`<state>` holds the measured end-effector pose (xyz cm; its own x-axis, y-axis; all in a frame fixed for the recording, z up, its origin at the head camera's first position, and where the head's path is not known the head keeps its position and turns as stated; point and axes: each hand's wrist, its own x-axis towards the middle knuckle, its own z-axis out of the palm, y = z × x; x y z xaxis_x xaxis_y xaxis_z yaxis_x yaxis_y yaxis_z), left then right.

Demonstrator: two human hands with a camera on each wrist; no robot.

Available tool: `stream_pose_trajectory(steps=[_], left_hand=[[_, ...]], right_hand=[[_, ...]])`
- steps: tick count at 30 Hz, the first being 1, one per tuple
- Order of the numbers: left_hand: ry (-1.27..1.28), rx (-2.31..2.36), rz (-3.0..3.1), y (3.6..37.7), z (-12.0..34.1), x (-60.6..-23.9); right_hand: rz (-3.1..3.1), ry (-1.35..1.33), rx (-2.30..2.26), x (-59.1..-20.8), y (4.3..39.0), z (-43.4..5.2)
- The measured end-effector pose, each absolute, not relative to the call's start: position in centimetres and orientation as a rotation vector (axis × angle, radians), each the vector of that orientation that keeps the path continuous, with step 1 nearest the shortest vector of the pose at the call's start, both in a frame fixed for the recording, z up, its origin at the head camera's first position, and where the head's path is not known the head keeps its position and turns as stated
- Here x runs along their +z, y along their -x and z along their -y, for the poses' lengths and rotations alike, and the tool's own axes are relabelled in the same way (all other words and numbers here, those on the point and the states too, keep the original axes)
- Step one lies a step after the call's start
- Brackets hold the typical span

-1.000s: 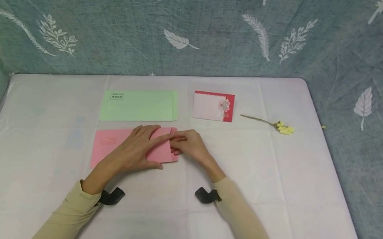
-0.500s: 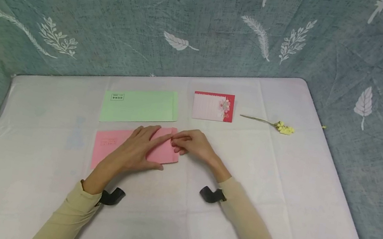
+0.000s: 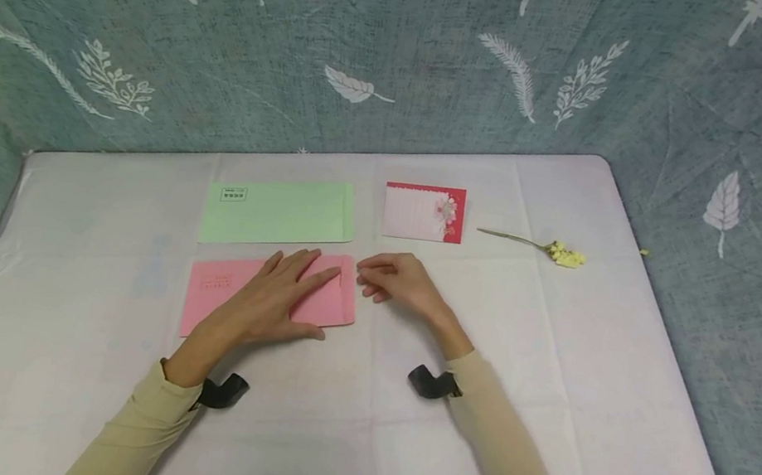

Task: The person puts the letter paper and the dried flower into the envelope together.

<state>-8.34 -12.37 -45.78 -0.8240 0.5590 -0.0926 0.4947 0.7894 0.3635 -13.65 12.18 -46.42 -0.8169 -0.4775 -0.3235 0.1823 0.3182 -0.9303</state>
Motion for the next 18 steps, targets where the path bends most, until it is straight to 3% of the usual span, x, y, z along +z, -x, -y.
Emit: stream_pose_trajectory(steps=[11,18], left_hand=[[-0.739,0.581,-2.746,8.4,13.1,-44.8],[-0.702,0.59,-2.771,10.5,14.8,-42.9]], right_hand=[[-2.084,0.251,-1.572,-45.8,14.5,-12.8],[-2.129,0.276,-1.633,-44.6,16.2,-12.8]])
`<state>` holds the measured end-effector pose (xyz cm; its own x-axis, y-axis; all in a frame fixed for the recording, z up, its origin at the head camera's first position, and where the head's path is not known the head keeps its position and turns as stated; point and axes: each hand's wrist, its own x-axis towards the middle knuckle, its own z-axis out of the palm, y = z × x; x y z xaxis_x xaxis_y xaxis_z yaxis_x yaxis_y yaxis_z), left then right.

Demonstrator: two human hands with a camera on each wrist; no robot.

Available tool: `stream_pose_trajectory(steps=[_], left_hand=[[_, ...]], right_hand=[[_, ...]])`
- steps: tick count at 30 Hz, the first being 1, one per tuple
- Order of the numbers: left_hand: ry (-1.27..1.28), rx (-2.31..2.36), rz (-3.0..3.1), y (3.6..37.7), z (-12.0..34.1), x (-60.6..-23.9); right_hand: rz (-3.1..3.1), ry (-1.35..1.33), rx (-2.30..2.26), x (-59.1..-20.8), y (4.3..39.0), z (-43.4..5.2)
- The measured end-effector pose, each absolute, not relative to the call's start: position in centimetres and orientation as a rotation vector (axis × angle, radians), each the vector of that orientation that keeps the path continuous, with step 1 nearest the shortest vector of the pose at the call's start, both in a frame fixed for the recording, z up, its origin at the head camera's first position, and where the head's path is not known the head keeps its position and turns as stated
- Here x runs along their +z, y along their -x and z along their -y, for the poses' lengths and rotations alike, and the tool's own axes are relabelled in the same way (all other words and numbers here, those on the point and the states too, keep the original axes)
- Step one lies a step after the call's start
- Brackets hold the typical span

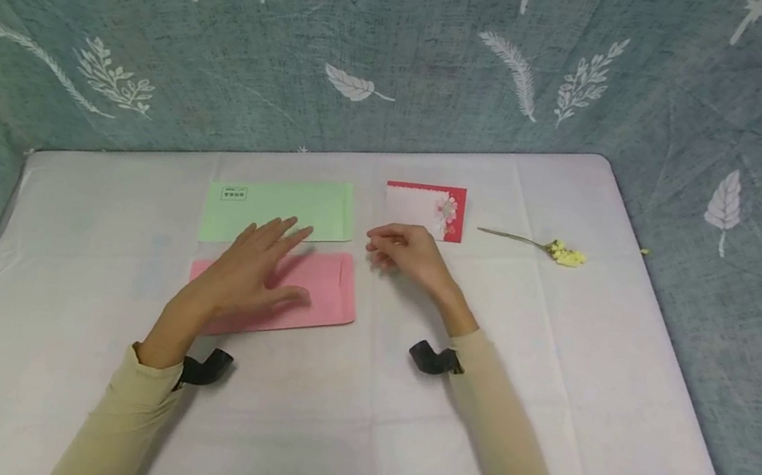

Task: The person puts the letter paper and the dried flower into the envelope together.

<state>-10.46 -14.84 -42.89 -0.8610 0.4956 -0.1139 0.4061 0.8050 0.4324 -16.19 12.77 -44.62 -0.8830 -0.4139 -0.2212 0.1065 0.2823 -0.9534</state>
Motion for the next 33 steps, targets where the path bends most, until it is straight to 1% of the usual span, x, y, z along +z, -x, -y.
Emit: stream_pose_trajectory(steps=[5,9,17,23,28,33], left_hand=[[-0.631,0.574,-2.731,13.1,15.6,-41.5],[-0.617,0.507,-2.724,15.0,16.0,-41.2],[-0.705,0.445,-2.738,18.5,15.1,-42.0],[-0.671,0.51,-2.643,20.8,13.6,-42.7],[-0.646,0.515,-2.596,22.2,12.9,-43.4],[-0.664,0.495,-2.592,22.2,12.6,-44.0]], right_hand=[[-2.125,0.276,-1.678,-44.1,17.7,-12.0],[-2.096,0.264,-1.756,-44.1,18.6,-10.9],[-1.987,0.118,-1.845,-44.4,19.8,-9.3],[-1.859,0.005,-1.897,-44.6,20.7,-9.1],[-1.799,-0.018,-1.944,-44.7,21.1,-8.7],[-1.834,-0.007,-1.901,-45.3,21.1,-8.1]])
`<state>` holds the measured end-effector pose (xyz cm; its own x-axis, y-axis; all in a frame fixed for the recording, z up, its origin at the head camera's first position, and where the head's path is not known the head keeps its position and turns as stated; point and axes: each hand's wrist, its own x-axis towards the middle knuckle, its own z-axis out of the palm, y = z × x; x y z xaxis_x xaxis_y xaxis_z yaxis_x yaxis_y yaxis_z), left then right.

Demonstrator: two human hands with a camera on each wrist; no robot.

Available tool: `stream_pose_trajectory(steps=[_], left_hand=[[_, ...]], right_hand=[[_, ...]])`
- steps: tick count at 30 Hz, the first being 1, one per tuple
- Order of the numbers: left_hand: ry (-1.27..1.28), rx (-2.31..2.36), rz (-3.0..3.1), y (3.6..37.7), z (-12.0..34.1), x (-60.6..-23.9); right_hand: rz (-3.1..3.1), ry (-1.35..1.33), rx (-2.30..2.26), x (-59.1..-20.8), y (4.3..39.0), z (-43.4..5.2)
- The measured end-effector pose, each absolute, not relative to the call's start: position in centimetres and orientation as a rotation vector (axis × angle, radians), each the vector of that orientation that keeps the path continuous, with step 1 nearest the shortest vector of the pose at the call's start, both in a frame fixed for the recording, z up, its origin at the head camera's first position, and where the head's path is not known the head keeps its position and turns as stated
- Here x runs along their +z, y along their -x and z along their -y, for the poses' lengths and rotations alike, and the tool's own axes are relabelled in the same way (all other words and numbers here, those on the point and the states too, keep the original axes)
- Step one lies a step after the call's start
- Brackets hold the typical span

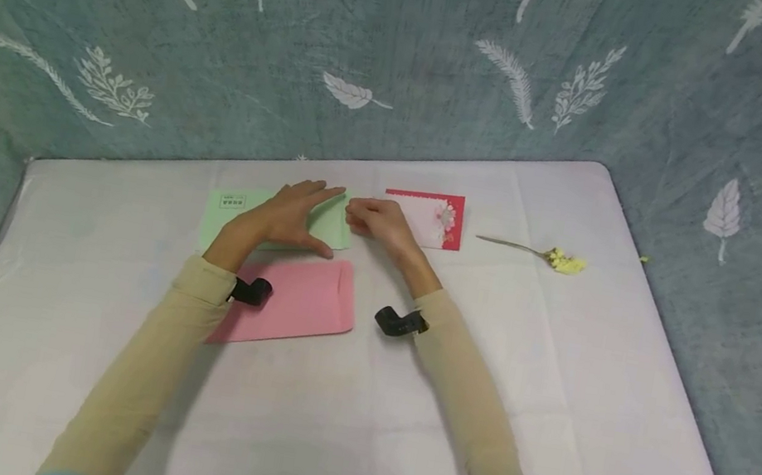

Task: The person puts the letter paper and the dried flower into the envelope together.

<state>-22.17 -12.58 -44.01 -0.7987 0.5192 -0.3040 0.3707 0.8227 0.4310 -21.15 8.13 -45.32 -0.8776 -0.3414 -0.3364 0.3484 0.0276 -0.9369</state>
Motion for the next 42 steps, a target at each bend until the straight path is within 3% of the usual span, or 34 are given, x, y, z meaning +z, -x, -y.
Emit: stream_pose_trajectory(steps=[23,42], left_hand=[[-0.735,0.488,-2.723,21.3,12.4,-45.1],[-0.797,0.505,-2.791,20.3,12.5,-44.4]], right_hand=[[-1.633,-0.136,-1.942,-45.5,20.9,-7.5],[-1.883,0.109,-1.834,-45.0,20.1,-8.8]])
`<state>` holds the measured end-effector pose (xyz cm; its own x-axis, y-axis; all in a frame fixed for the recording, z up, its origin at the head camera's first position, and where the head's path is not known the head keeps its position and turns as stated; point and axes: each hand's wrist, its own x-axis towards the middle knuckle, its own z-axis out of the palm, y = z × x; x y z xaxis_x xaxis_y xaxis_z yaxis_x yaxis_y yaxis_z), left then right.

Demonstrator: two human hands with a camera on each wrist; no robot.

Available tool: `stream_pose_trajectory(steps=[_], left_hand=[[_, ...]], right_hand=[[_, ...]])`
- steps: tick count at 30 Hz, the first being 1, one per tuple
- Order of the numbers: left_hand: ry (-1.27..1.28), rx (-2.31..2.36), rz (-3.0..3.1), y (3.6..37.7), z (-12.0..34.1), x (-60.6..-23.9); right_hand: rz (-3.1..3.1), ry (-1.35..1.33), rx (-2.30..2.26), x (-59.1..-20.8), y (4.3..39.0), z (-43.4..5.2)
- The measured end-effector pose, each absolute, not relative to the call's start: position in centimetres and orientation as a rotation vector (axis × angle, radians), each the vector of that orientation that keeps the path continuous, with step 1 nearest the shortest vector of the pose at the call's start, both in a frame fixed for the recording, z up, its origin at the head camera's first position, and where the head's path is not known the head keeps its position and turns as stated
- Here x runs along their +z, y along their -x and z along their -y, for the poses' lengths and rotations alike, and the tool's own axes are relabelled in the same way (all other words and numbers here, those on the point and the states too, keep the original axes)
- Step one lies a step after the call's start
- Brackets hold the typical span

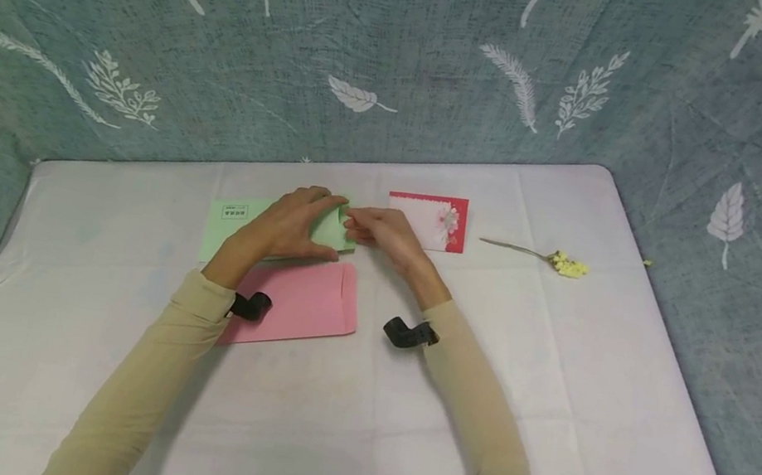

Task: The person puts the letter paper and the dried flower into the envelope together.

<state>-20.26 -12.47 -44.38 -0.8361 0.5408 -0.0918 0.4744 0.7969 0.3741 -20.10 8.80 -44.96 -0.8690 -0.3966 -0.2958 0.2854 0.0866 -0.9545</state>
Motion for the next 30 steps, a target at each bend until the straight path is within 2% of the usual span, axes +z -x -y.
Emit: stream_pose_trajectory(steps=[5,17,30], left_hand=[[-0.795,0.485,-2.822,20.3,12.5,-44.5],[-0.84,0.514,-2.831,19.9,12.7,-44.7],[-0.828,0.545,-2.825,19.7,13.0,-44.9]], right_hand=[[-2.104,0.166,-1.823,-44.0,19.9,-10.4],[-2.203,0.051,-1.836,-43.1,21.0,-14.8],[-2.482,-0.264,-1.792,-43.6,21.1,-18.7]])
